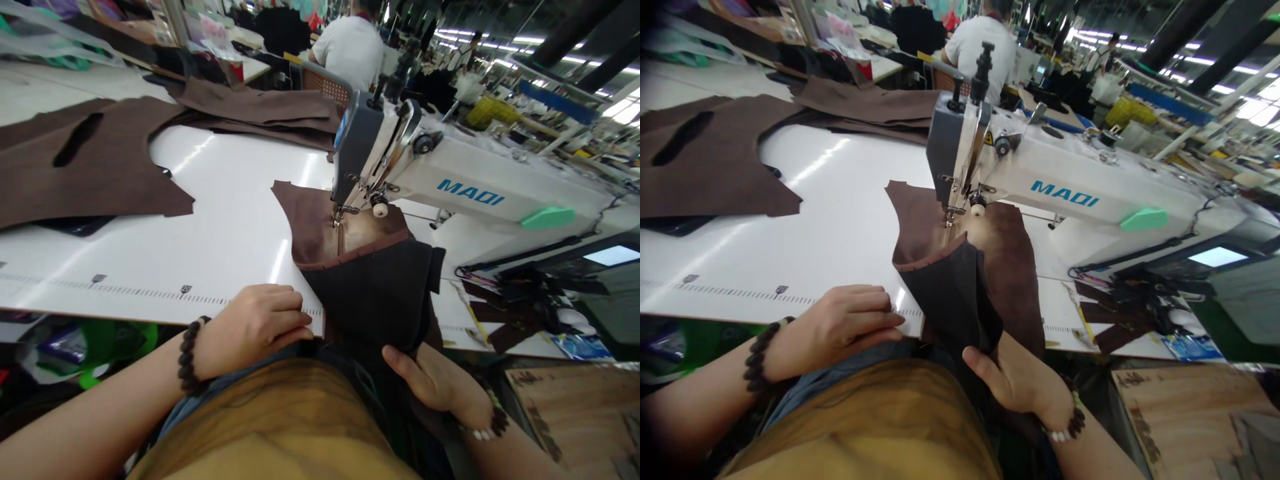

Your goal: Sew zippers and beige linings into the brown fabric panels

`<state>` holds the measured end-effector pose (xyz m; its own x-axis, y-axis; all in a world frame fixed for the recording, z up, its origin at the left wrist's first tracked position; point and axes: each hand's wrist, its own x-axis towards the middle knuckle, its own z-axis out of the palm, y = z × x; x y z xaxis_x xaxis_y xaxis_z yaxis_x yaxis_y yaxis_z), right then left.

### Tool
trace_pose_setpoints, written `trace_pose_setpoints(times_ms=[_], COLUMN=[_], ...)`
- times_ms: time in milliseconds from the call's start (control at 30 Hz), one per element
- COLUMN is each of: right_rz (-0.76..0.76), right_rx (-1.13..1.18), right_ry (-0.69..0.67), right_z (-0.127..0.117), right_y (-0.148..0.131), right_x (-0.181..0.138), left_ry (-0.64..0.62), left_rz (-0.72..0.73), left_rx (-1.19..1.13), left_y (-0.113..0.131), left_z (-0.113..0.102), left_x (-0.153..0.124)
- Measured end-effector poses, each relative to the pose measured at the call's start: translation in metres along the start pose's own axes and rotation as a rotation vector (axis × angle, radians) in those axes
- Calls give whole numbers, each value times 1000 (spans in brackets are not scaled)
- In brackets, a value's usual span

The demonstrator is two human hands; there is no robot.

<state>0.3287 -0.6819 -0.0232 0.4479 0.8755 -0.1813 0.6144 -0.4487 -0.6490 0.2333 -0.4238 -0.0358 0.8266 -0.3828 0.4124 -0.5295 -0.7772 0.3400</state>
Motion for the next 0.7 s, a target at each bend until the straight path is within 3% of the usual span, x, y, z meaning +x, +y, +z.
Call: trace_pose_setpoints(times_ms=[100, 200, 300, 367, 467, 567, 700], right_rz=[-39, -135, -261, -294, -291, -334, -344], right_rx=[-34, -82, -152, -194, -218, -187, -216], right_ry=[25, 17, -72, -147, -159, -105, -85], right_z=[2, 1, 0, 1, 8, 17, 22], right_y=[-1, -9, -22, -26, -22, -11, -4], right_x=[0, 4, 11, 15, 17, 16, 13], left_ry=[-47, -1, 170, 203, -70, -341, -354], left_rz=[31, 22, -97, -158, -92, -8, -2], left_rx=[10, -24, -107, -161, -220, -104, 228], left_y=[0, -4, -18, -31, -44, -47, -48], left_z=[2, -4, -30, -48, -56, -36, 1], left_x=[0, 1, 12, 26, 52, 63, 45])
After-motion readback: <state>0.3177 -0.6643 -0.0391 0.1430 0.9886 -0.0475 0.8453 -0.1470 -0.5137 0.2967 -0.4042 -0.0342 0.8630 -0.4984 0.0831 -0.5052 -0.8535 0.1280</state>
